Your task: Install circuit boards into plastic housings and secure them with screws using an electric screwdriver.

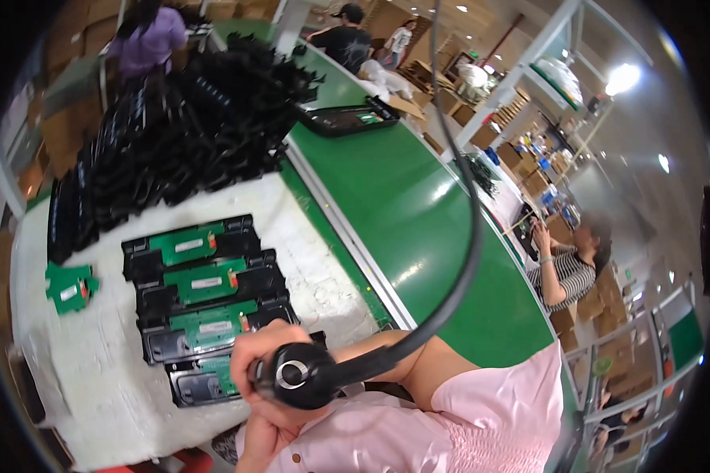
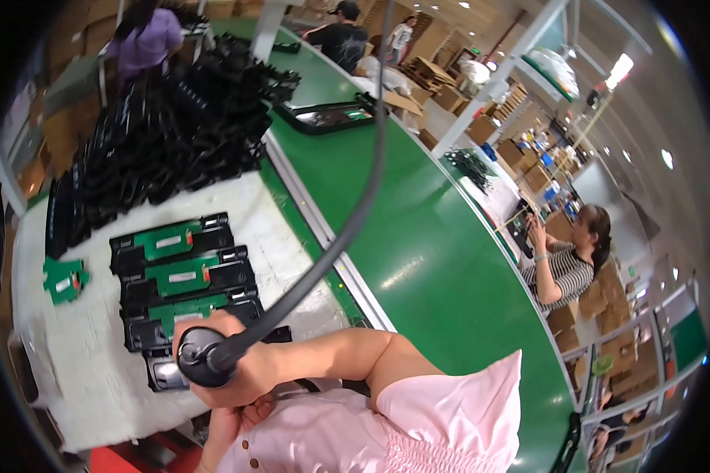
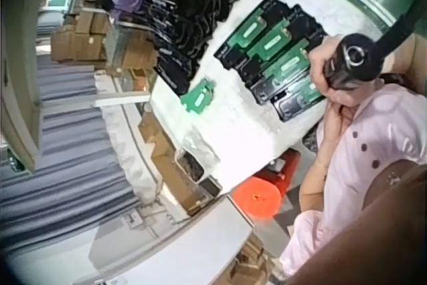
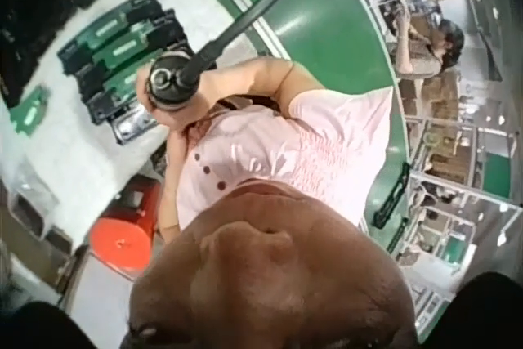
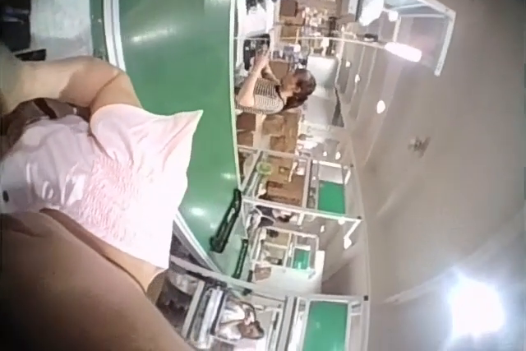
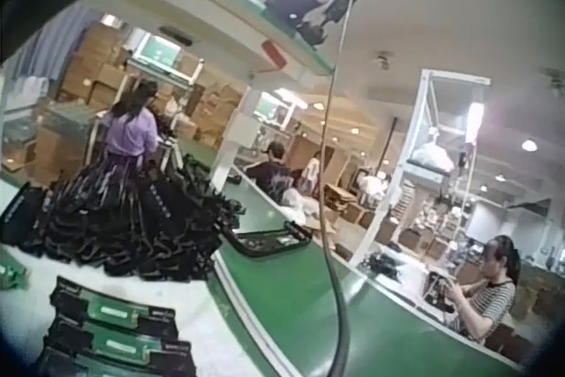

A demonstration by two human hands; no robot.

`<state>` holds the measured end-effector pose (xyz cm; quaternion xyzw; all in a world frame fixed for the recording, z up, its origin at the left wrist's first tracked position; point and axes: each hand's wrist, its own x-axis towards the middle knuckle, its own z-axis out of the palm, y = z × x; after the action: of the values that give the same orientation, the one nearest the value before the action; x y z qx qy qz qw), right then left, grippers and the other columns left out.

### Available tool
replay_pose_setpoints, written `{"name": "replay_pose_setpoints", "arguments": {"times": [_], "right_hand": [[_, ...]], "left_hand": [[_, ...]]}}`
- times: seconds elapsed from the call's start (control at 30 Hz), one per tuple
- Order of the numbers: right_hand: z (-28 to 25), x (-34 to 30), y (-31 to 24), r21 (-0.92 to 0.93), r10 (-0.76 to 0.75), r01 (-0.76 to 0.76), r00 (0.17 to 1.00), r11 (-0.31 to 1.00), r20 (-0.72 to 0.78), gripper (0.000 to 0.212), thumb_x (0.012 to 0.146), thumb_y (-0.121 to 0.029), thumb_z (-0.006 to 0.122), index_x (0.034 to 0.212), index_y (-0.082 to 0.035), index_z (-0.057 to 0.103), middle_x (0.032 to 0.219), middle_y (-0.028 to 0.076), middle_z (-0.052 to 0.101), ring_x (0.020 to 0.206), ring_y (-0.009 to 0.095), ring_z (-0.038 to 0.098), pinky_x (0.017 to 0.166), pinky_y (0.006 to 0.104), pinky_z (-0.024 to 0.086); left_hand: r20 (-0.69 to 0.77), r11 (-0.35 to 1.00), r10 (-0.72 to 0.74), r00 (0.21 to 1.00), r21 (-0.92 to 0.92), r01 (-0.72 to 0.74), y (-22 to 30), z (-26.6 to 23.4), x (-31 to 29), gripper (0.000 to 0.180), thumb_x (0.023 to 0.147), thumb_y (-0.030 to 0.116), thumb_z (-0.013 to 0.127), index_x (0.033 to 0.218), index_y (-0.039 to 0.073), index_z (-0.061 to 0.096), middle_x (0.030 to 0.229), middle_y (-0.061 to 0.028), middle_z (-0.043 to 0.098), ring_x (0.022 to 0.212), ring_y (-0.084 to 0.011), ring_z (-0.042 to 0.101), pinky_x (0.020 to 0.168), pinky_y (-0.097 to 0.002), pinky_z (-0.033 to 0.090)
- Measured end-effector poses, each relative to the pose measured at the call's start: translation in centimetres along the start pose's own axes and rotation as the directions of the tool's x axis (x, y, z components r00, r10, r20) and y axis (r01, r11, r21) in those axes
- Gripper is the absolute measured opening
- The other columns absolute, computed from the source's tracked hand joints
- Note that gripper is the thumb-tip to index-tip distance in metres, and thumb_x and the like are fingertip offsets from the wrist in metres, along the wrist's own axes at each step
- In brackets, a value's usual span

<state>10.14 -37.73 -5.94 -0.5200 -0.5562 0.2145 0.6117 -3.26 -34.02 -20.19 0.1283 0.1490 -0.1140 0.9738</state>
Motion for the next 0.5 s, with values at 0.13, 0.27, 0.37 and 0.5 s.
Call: {"name": "replay_pose_setpoints", "arguments": {"times": [0.13, 0.27, 0.37, 0.5], "right_hand": [[0.3, -0.8, 0.3, 0.058, -0.050, 0.050, 0.999, 0.997, -0.003, 0.016, 0.060, 0.000, 0.059, 0.067, -0.003, 0.044, 0.055, 0.003, 0.045, 0.047, 0.014, 0.042, 0.044, 0.0272, 0.033], [0.6, -1.7, 2.1, 0.069, 0.032, -0.031, 0.999, 0.997, -0.005, 0.023, 0.061, 0.001, 0.060, 0.077, -0.004, 0.044, 0.064, 0.001, 0.048, 0.056, 0.011, 0.044, 0.050, 0.0251, 0.034], [-1.2, -0.6, 0.7, -0.047, -0.075, 0.076, 0.997, 0.996, 0.030, 0.036, 0.064, 0.003, 0.060, 0.094, -0.003, 0.041, 0.073, 0.000, 0.049, 0.065, 0.009, 0.046, 0.057, 0.0237, 0.037], [-3.9, 0.0, -4.0, 0.317, 0.067, -0.015, 0.986, 0.948, -0.153, 0.018, 0.070, -0.004, 0.057, 0.084, 0.000, 0.047, 0.066, 0.002, 0.050, 0.058, 0.009, 0.048, 0.054, 0.0225, 0.040]], "left_hand": [[0.021, 1.000, 0.011, 1.000, 0.009, -0.011, 0.0, 0.7, 0.5, 0.047, 0.089, 0.026, 0.045, 0.130, 0.011, 0.028, 0.131, -0.0052, 0.034, 0.120, -0.0129, 0.038, 0.095, -0.0281, 0.040], [0.012, 0.998, 0.045, 0.999, -0.044, -0.045, 0.3, 2.0, -0.1, 0.044, 0.089, 0.029, 0.047, 0.126, 0.009, 0.033, 0.126, -0.0067, 0.040, 0.116, -0.0121, 0.042, 0.095, -0.0285, 0.041], [-0.074, 0.971, 0.015, 0.997, -0.237, -0.032, 0.3, 1.0, 1.2, 0.032, 0.088, 0.019, 0.047, 0.109, -0.006, 0.048, 0.100, -0.0164, 0.058, 0.090, -0.0247, 0.057, 0.080, -0.0345, 0.050], [0.026, 0.989, -0.009, 1.000, -0.147, 0.013, 1.4, 3.1, 0.3, 0.027, 0.092, 0.021, 0.042, 0.109, 0.003, 0.052, 0.071, -0.0031, 0.048, 0.062, -0.0134, 0.046, 0.054, -0.0236, 0.042]]}}
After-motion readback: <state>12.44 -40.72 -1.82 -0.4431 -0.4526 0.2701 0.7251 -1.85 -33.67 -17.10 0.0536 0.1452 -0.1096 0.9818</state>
